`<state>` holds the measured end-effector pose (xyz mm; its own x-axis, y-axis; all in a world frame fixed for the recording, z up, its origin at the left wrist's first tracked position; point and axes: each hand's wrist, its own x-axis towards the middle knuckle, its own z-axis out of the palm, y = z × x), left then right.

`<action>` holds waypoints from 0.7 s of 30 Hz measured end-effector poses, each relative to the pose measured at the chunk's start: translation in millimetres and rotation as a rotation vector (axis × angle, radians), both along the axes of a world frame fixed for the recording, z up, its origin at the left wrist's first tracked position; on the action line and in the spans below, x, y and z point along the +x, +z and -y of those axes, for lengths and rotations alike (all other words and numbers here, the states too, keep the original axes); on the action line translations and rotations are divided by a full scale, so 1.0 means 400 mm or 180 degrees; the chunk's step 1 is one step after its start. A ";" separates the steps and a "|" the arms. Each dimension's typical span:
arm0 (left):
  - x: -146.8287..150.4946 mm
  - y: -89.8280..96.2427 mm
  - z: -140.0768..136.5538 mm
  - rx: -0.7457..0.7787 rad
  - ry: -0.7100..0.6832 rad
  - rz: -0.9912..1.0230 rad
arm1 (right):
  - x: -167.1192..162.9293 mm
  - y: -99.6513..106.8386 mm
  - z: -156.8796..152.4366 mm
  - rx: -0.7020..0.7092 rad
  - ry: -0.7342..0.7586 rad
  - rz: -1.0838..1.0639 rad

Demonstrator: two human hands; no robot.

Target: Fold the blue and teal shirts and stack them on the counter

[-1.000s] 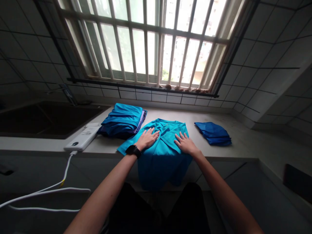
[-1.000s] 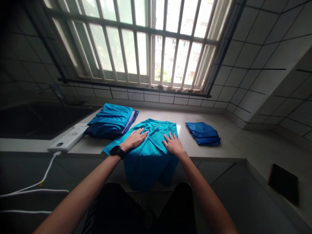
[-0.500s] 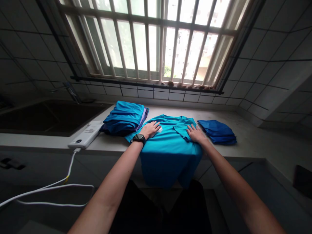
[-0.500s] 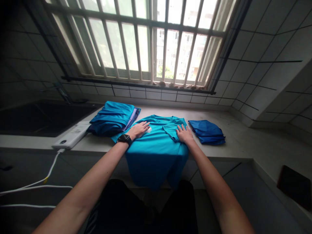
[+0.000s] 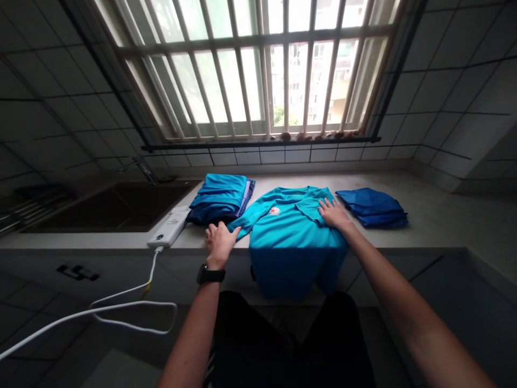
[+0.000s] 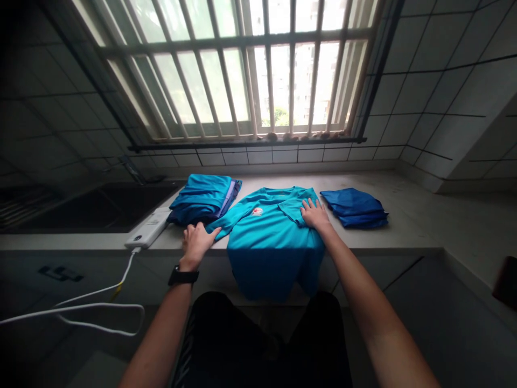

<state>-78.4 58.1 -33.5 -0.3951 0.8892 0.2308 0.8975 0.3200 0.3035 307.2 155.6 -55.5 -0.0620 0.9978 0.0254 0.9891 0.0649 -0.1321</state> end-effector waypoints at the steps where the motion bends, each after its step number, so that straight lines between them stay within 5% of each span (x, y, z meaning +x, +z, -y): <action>1: 0.000 0.002 -0.006 0.0048 -0.0116 0.0148 | -0.003 0.003 0.002 -0.0055 -0.0091 -0.0040; 4: 0.017 0.031 -0.031 0.0172 -0.0646 0.0749 | -0.011 0.014 0.011 -0.0170 -0.0215 -0.0099; 11: 0.139 0.172 -0.163 0.1386 -0.1165 0.1150 | -0.011 0.028 0.023 -0.0167 -0.0162 -0.0093; 15: 0.186 0.184 -0.212 0.0692 -0.2179 0.0917 | -0.013 0.030 0.026 -0.0140 -0.0154 -0.0076; 21: 0.189 0.077 -0.230 -0.0511 -0.2614 -0.0160 | -0.014 0.033 0.029 -0.0163 -0.0180 -0.0087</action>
<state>-2.8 149.9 -2.7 0.3999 0.9133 0.0769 0.8753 -0.4055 0.2634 301.5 143.9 -42.3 -0.0056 0.9997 -0.0249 0.9870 0.0015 -0.1608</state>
